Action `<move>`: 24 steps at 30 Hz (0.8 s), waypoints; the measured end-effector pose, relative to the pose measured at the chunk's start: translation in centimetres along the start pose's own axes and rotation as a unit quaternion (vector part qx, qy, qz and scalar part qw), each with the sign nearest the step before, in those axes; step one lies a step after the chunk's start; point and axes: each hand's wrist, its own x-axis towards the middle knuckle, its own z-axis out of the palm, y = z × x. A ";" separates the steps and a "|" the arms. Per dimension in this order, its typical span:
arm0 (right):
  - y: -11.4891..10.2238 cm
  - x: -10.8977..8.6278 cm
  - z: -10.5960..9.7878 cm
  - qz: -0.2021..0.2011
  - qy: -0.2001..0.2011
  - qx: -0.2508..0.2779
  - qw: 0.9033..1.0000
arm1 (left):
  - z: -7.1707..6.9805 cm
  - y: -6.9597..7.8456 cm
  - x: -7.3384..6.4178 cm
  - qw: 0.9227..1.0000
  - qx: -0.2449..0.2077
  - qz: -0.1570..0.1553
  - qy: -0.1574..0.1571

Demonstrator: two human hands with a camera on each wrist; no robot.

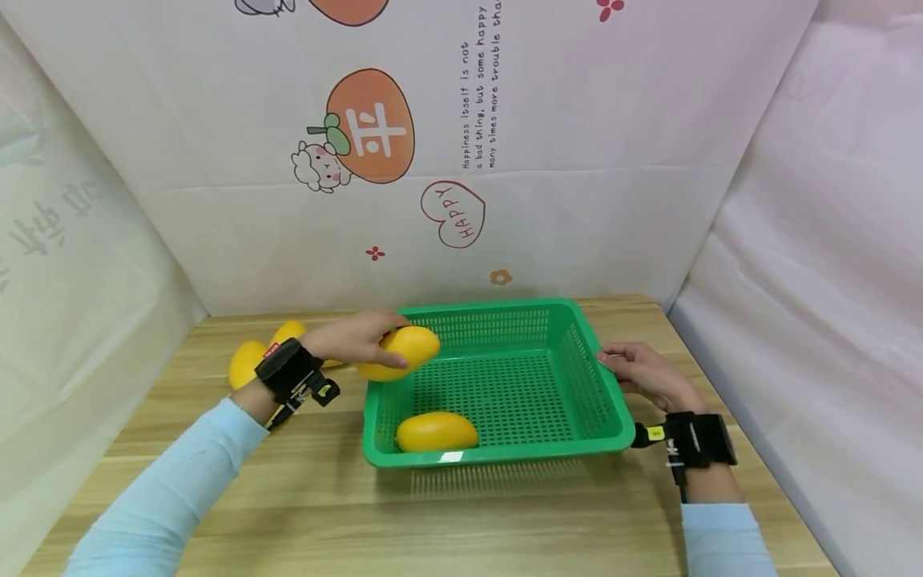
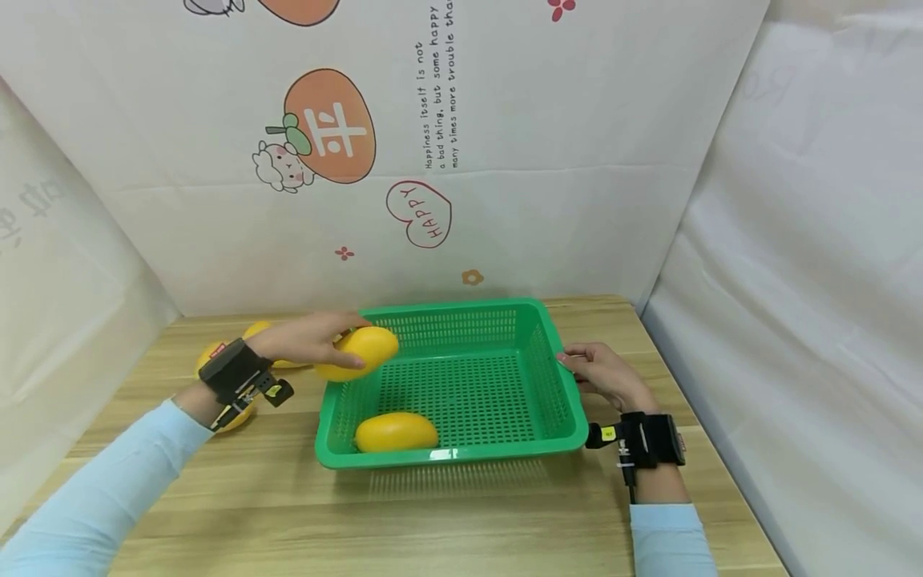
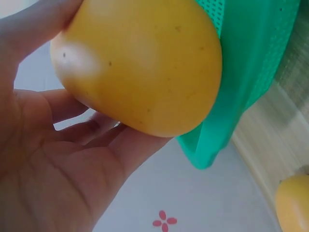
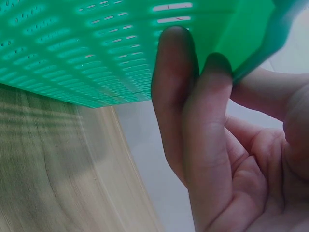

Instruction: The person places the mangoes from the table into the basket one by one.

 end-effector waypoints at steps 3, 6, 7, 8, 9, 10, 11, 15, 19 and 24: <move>-0.1 0.0 0.0 0.000 -0.001 -0.003 1.000 | 0.3 0.4 0.7 1.000 0.009 0.005 -0.004; -0.1 -0.1 -0.1 -0.003 -0.002 -0.007 1.000 | 0.6 0.9 1.5 1.000 0.014 0.010 -0.011; -0.1 -0.1 -0.1 -0.006 -0.004 -0.009 1.000 | 0.6 1.0 1.8 1.000 0.013 0.013 -0.013; -0.2 -0.1 -0.1 -0.006 -0.005 -0.009 1.000 | 0.7 1.2 2.0 1.000 0.014 0.014 -0.016; -0.2 -0.1 0.0 -0.006 -0.005 -0.008 1.000 | 0.7 1.3 2.1 1.000 0.013 0.015 -0.019; -0.2 -0.1 0.0 -0.005 -0.005 -0.007 1.000 | 0.8 1.4 2.3 1.000 0.012 0.015 -0.023; -0.1 -0.1 0.0 -0.006 -0.007 -0.009 1.000 | 0.9 1.5 2.5 0.999 0.012 0.018 -0.027; -0.1 0.0 0.0 -0.005 -0.007 -0.005 1.000 | 1.3 1.6 3.4 0.999 0.016 0.031 -0.036; 0.0 0.1 -0.1 -0.004 -0.008 -0.002 1.000 | 1.6 1.7 4.1 0.998 0.031 0.040 -0.048; 0.2 0.2 -0.2 -0.005 0.000 -0.008 1.000 | 1.9 2.3 5.3 0.995 0.052 0.035 -0.076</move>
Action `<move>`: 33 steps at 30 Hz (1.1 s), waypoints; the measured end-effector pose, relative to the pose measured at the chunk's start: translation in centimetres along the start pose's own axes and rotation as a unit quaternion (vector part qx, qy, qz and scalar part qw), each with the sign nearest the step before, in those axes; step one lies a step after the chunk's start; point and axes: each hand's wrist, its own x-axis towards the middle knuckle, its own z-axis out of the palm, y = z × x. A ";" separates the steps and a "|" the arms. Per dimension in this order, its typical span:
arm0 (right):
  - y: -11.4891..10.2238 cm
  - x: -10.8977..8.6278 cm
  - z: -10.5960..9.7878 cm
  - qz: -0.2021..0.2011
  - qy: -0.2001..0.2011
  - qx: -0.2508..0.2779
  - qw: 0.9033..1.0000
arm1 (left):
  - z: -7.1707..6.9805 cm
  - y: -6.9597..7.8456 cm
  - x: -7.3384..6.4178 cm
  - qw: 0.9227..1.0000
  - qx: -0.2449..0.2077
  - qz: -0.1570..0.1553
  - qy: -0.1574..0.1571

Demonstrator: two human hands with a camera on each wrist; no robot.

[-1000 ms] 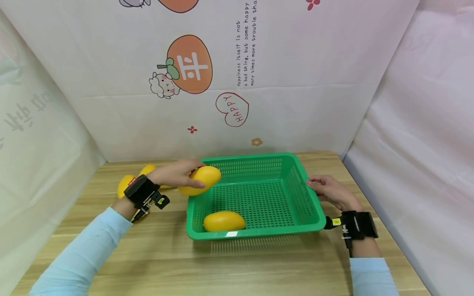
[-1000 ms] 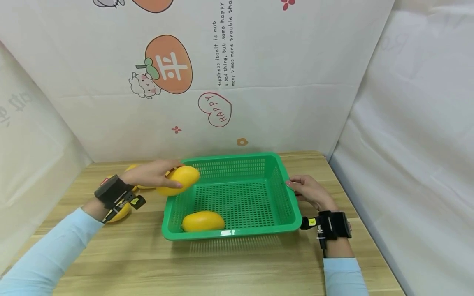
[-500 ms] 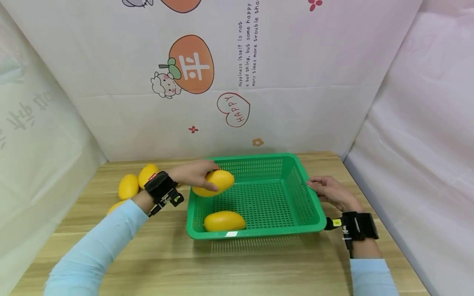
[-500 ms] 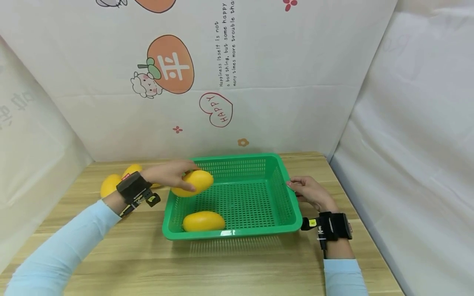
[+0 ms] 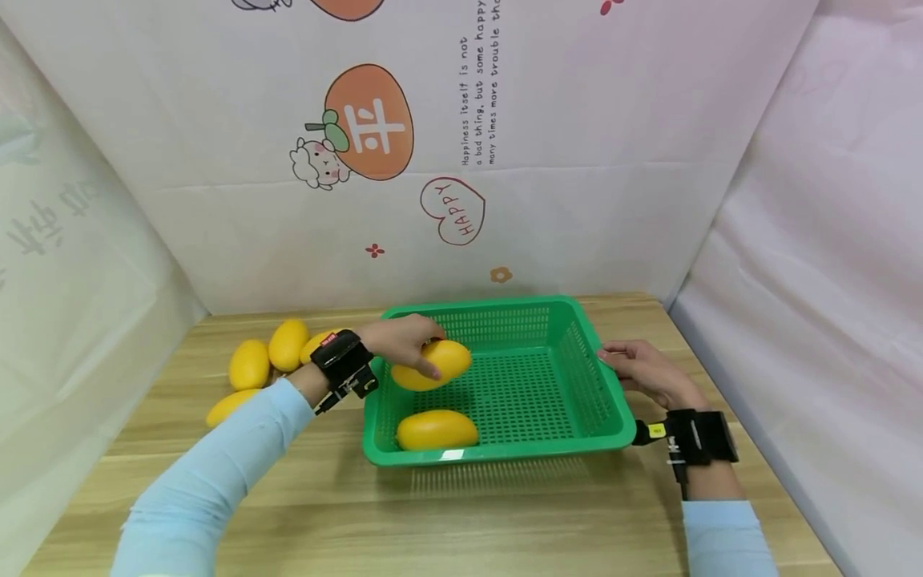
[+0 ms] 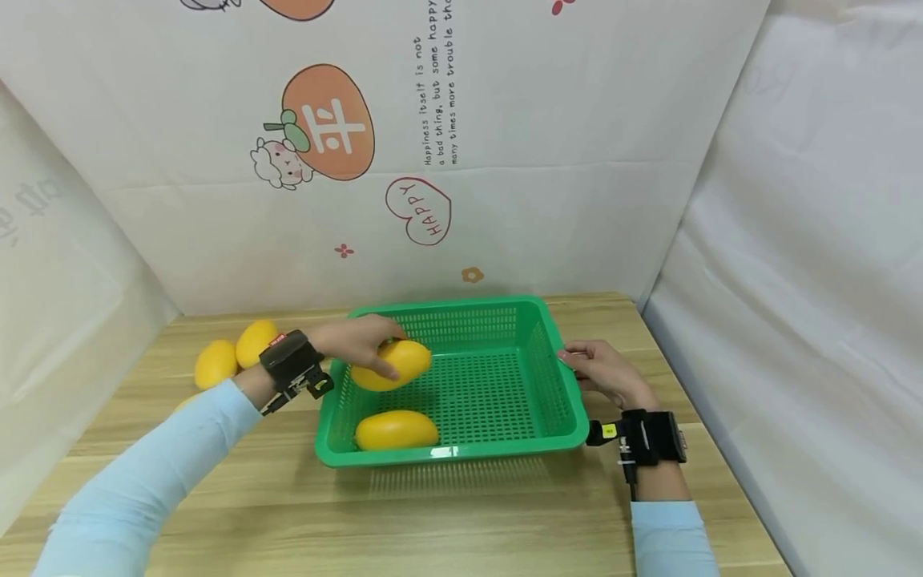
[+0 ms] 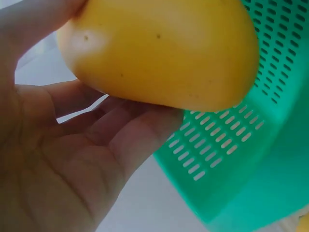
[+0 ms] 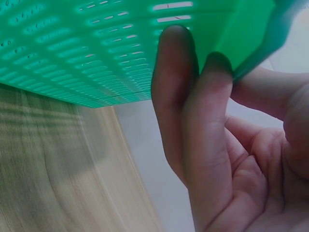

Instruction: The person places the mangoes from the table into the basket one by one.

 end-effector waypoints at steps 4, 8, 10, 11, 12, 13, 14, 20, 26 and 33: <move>0.2 0.0 0.0 0.000 0.004 -0.005 1.000 | 0.4 0.1 1.0 1.000 0.014 0.002 -0.024; 0.3 0.0 0.1 0.004 0.007 -0.001 1.000 | 0.9 0.1 1.6 0.999 0.016 0.006 -0.050; 0.2 0.0 0.1 0.005 0.007 0.001 1.000 | 1.2 0.1 1.8 0.998 0.018 0.010 -0.057; 0.1 0.0 0.1 0.007 0.009 0.003 1.000 | 1.2 0.2 1.9 0.998 0.021 0.009 -0.060; 0.1 0.0 0.1 0.008 0.009 0.005 1.000 | 1.2 0.3 1.9 0.998 0.027 0.009 -0.060; 0.0 0.0 0.1 0.009 0.010 0.008 1.000 | 1.3 0.5 2.0 0.998 0.032 0.011 -0.060; 0.0 0.0 0.1 0.009 0.009 0.009 1.000 | 1.3 0.6 2.0 0.998 0.035 0.012 -0.060; -0.1 0.0 0.1 0.009 0.009 0.014 1.000 | 1.3 1.0 2.5 0.996 0.043 0.006 -0.075; -0.3 -0.2 0.0 0.002 0.003 0.013 1.000 | 1.7 1.3 2.9 0.992 0.065 -0.017 -0.105; -0.3 -0.1 0.1 0.005 0.006 0.011 1.000 | 2.1 1.7 3.2 0.987 0.073 -0.040 -0.140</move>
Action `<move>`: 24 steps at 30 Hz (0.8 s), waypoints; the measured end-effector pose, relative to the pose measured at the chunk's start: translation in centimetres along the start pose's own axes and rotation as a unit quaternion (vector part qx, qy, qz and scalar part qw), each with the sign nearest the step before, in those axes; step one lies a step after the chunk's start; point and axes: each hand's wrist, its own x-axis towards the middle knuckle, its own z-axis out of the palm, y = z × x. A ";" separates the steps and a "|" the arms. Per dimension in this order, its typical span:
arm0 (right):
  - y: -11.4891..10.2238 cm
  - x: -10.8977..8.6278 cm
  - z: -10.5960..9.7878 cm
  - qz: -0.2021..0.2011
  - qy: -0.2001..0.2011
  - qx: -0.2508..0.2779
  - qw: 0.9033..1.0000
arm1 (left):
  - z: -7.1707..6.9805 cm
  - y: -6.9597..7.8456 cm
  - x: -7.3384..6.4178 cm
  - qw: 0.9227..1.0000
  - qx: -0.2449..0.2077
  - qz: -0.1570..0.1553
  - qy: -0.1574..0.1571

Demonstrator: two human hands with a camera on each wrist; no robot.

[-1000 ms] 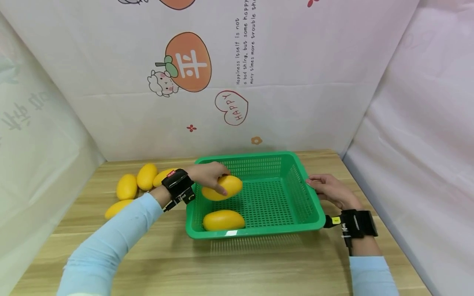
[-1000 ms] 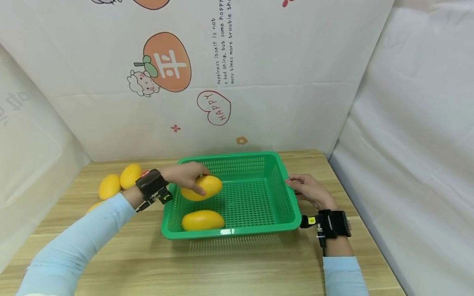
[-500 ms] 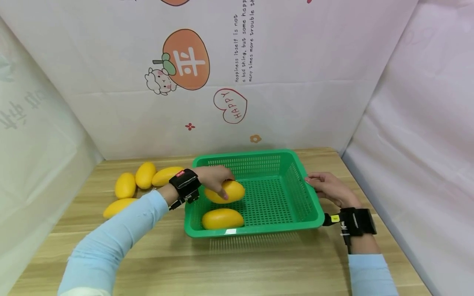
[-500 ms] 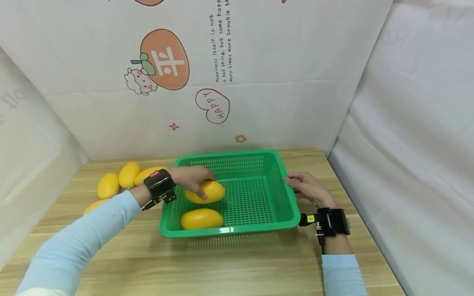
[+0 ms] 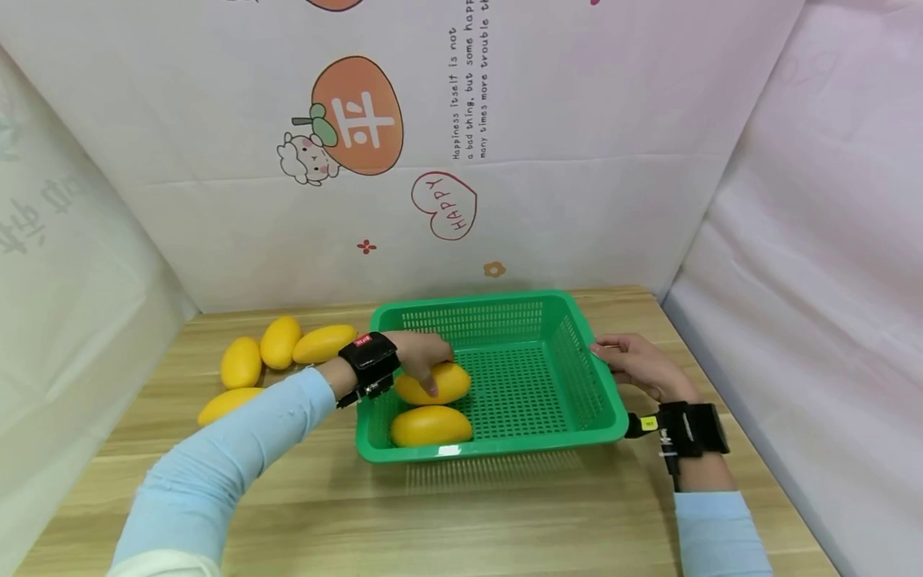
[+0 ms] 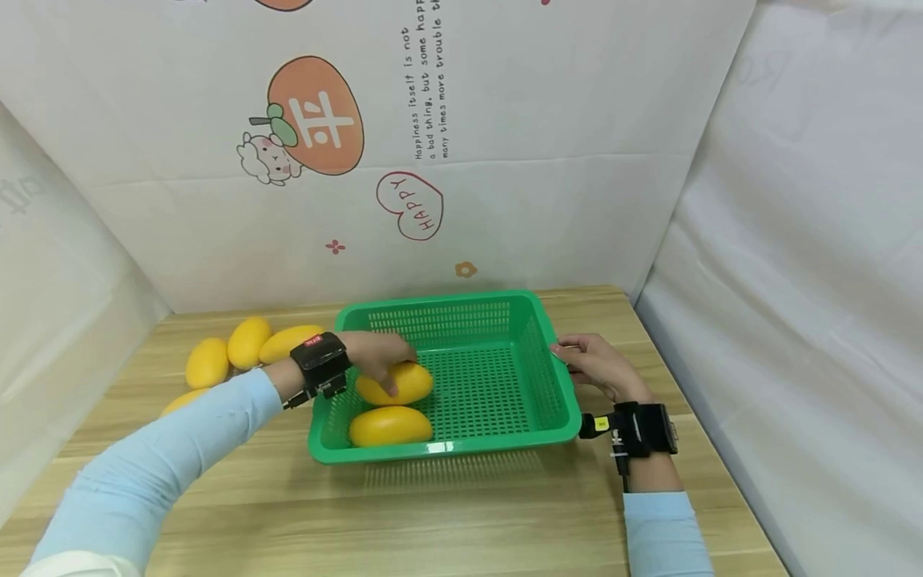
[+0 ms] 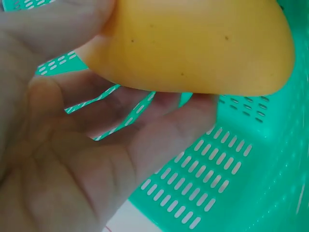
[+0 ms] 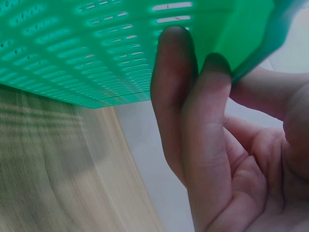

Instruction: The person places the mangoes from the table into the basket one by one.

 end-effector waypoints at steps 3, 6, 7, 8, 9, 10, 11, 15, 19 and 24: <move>0.1 0.1 0.0 -0.001 0.000 0.000 1.000 | -0.1 0.2 0.0 1.000 -0.001 -0.013 -0.013; 0.2 0.2 -0.1 -0.005 -0.004 0.000 1.000 | -0.1 0.5 0.0 1.000 0.000 -0.021 -0.022; 0.2 0.2 -0.1 -0.006 -0.005 -0.001 1.000 | -0.2 0.6 0.0 0.999 0.001 -0.025 -0.025; 0.3 0.2 -0.2 -0.007 -0.007 -0.002 1.000 | -0.2 0.6 0.0 0.999 0.004 -0.029 -0.029; 0.3 0.2 -0.3 -0.009 -0.008 -0.003 1.000 | -0.2 0.7 0.0 0.999 0.005 -0.033 -0.033; 0.3 0.2 -0.3 -0.007 -0.006 -0.002 1.000 | -0.1 0.8 0.1 0.999 0.007 -0.037 -0.037; 0.3 0.2 -0.2 -0.006 -0.004 -0.001 1.000 | 0.0 0.8 0.1 0.998 0.009 -0.041 -0.041; 0.4 0.3 -0.2 -0.003 0.001 -0.006 1.000 | 0.3 0.8 0.4 0.997 0.013 -0.053 -0.059; 0.4 0.3 -0.2 0.002 0.005 -0.009 1.000 | 0.3 0.8 0.6 0.996 0.010 -0.058 -0.073; 0.5 0.4 -0.2 0.004 0.001 -0.005 1.000 | 0.4 0.8 0.6 0.993 0.005 -0.073 -0.090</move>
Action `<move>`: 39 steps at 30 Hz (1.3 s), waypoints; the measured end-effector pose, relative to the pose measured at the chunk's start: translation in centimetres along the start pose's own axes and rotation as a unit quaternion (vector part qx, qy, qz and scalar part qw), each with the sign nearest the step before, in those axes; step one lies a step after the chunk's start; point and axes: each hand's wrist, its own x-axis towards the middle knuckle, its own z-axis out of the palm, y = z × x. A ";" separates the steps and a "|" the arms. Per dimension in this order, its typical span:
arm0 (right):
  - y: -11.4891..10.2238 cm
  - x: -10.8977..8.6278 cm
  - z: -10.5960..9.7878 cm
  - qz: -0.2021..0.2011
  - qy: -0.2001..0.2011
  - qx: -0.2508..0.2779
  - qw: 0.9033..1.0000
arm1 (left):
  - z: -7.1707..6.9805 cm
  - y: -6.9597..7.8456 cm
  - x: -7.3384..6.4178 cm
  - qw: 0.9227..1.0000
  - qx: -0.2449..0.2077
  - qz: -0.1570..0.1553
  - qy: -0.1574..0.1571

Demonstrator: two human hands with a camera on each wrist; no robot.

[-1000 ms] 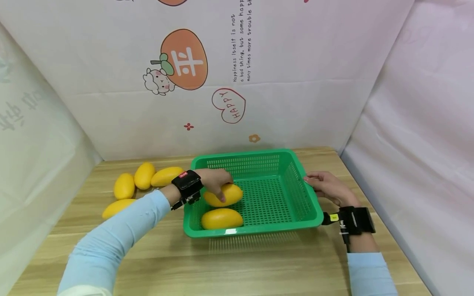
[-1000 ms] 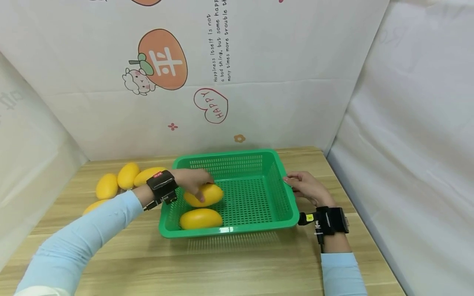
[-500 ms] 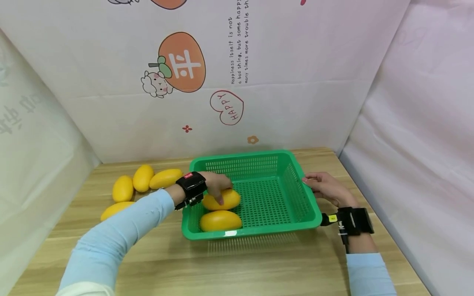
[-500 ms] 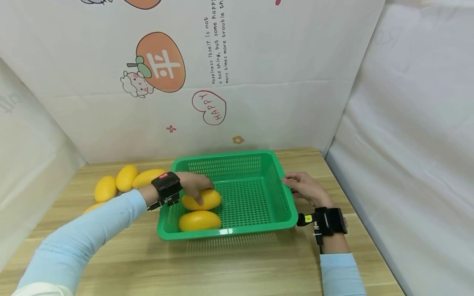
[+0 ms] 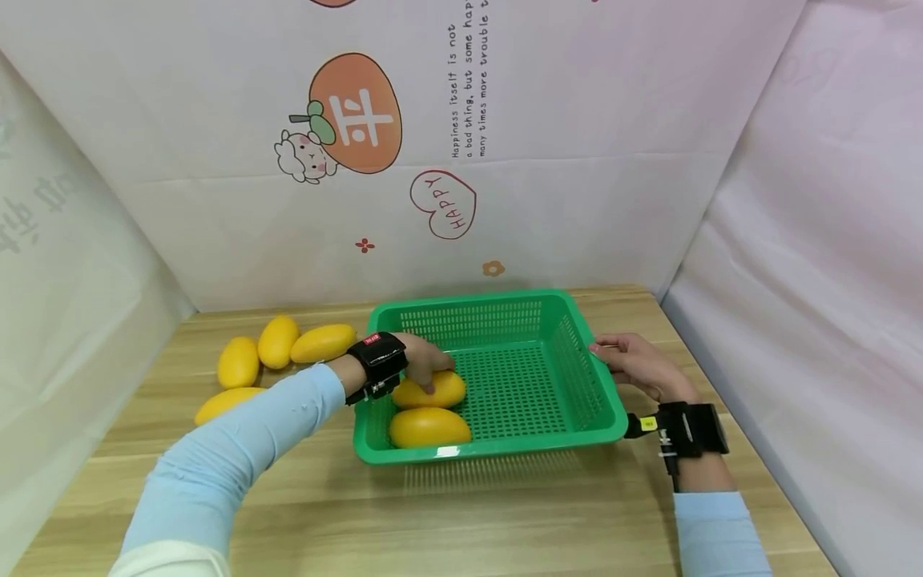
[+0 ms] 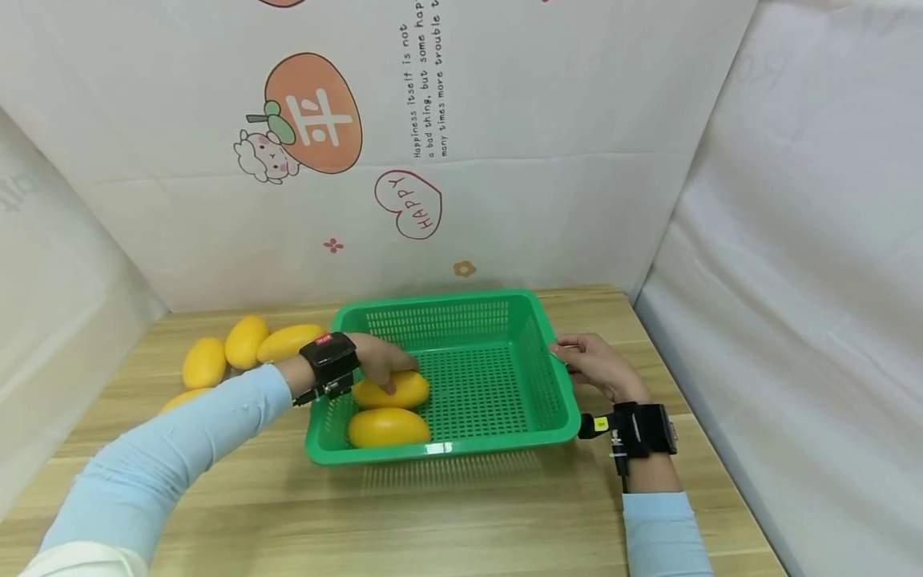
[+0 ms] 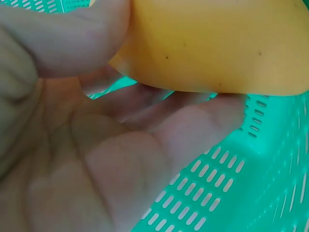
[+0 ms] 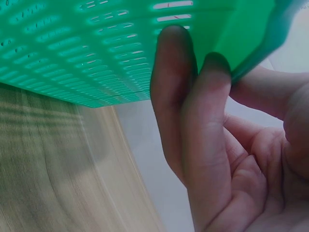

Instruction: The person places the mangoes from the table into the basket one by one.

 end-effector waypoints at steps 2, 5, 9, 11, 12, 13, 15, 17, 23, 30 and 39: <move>-0.1 0.0 0.0 -0.001 -0.002 0.002 1.000 | 0.0 0.0 -0.1 1.000 -0.009 -0.007 -0.007; -0.2 0.0 0.1 0.000 -0.002 0.002 1.000 | 0.0 0.1 -0.3 0.999 -0.029 -0.016 -0.018; -0.3 0.0 0.1 -0.001 -0.002 0.003 1.000 | -0.1 0.3 -0.6 0.996 -0.081 -0.026 -0.035; -0.4 0.0 0.1 -0.002 -0.005 0.006 1.000 | -0.1 0.3 -0.7 0.993 -0.106 -0.028 -0.043; -0.4 0.0 0.1 -0.003 -0.007 0.006 1.000 | -0.2 0.2 -0.7 0.992 -0.114 -0.027 -0.045; -0.5 0.0 0.0 -0.004 -0.009 0.008 1.000 | -0.2 0.2 -0.8 0.991 -0.119 -0.027 -0.045; -0.6 -0.1 0.0 -0.003 -0.009 0.010 1.000 | -0.2 0.0 -0.9 0.992 -0.117 -0.026 -0.040; -0.7 -0.3 0.0 -0.003 -0.010 0.009 1.000 | -0.3 -0.2 -1.1 0.994 -0.106 -0.026 -0.031; -0.6 -0.4 -0.1 -0.003 -0.009 0.001 1.000 | -0.3 -0.7 -1.5 0.997 -0.077 -0.015 -0.008; 0.1 -0.3 -0.1 -0.008 -0.010 0.000 1.000 | 0.2 -0.4 -1.2 0.998 -0.050 -0.004 0.039; -0.3 -0.3 -0.1 -0.005 -0.011 0.008 1.000 | 0.4 0.3 -1.2 0.998 -0.026 -0.010 0.051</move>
